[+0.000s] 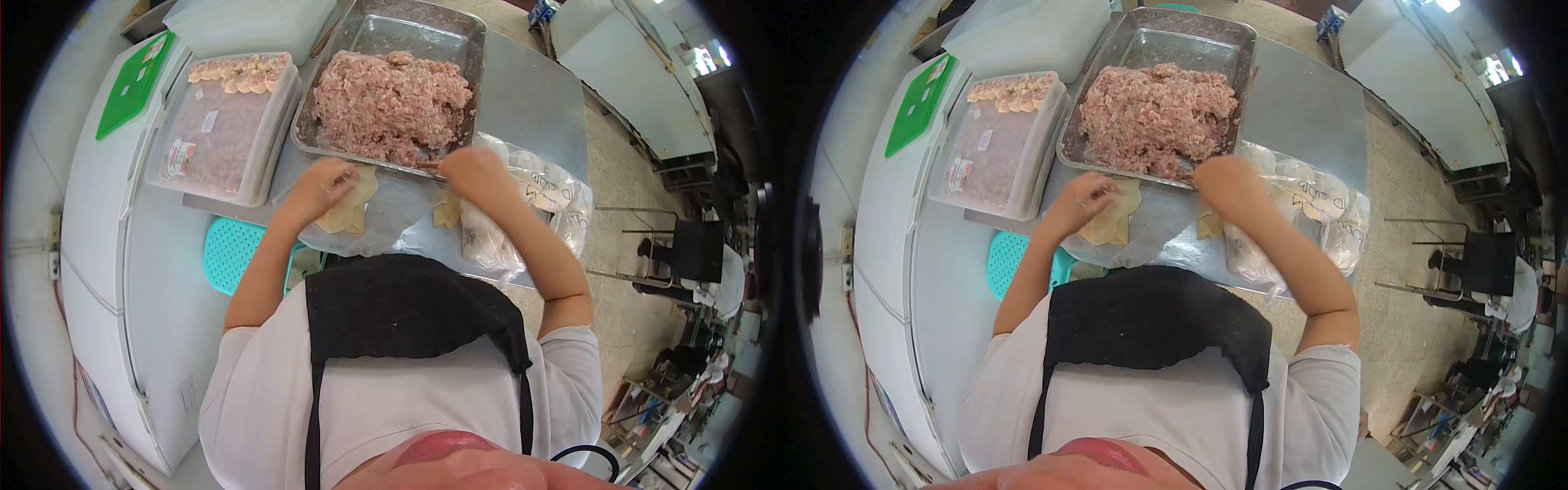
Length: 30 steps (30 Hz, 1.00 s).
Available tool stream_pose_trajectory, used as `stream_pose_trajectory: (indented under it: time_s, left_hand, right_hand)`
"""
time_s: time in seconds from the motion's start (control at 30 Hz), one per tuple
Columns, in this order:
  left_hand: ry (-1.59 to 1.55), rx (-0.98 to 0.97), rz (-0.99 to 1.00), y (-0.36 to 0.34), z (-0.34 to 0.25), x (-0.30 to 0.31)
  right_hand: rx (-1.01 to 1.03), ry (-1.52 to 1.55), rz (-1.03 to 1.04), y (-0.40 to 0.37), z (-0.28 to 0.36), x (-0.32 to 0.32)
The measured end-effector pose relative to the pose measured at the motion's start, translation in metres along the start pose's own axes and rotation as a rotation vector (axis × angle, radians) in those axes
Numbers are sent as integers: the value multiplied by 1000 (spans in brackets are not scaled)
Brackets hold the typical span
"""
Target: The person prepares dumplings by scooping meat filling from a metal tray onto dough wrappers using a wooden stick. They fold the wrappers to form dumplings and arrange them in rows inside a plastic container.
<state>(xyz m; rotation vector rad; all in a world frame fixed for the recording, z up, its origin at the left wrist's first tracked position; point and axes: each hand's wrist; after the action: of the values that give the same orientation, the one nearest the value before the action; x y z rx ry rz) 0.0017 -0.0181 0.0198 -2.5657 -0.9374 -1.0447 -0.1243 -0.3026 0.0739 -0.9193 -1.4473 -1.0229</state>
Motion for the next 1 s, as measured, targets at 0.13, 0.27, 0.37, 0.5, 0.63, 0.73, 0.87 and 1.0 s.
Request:
stream_pose_trajectory:
  time_s: [0.13, 0.27, 0.37, 0.5, 0.63, 0.73, 0.87, 1.0]
  left_hand:
    - [255, -133, -355, -5, 9, -49]
    - [324, 99, -256, -6, 11, -43]
    - [204, 174, -229, -6, -1, -26]
    - [16, 167, -393, -11, -6, -4]
    - [-414, 327, -293, -11, -3, 16]
    - [-516, 332, -338, -9, -1, 20]
    - [-918, 358, -336, -8, -1, 33]
    - [-192, 57, -352, -7, -3, 70]
  right_hand:
    - [-137, -62, 321, 19, -38, 47]
    - [0, 134, 32, 33, -16, -34]
    - [-16, 358, -95, 24, -3, -57]
    - [-135, 538, -54, 24, -20, -31]
    - [-102, 249, -67, 51, -21, -13]
    - [-32, 141, 32, 70, 14, -48]
    - [-185, 482, -49, 54, 13, -55]
    - [-293, 637, 79, 51, 2, -30]
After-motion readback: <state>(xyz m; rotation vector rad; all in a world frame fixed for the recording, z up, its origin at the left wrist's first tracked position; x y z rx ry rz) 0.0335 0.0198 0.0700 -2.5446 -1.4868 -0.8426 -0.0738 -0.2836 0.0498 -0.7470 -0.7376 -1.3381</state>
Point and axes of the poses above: each hand's wrist, its own y-axis towards the middle knuckle, its own x-axis out of the back of the hand, z = x × y, and after that the axes turned 6 degrees about x, right-handed
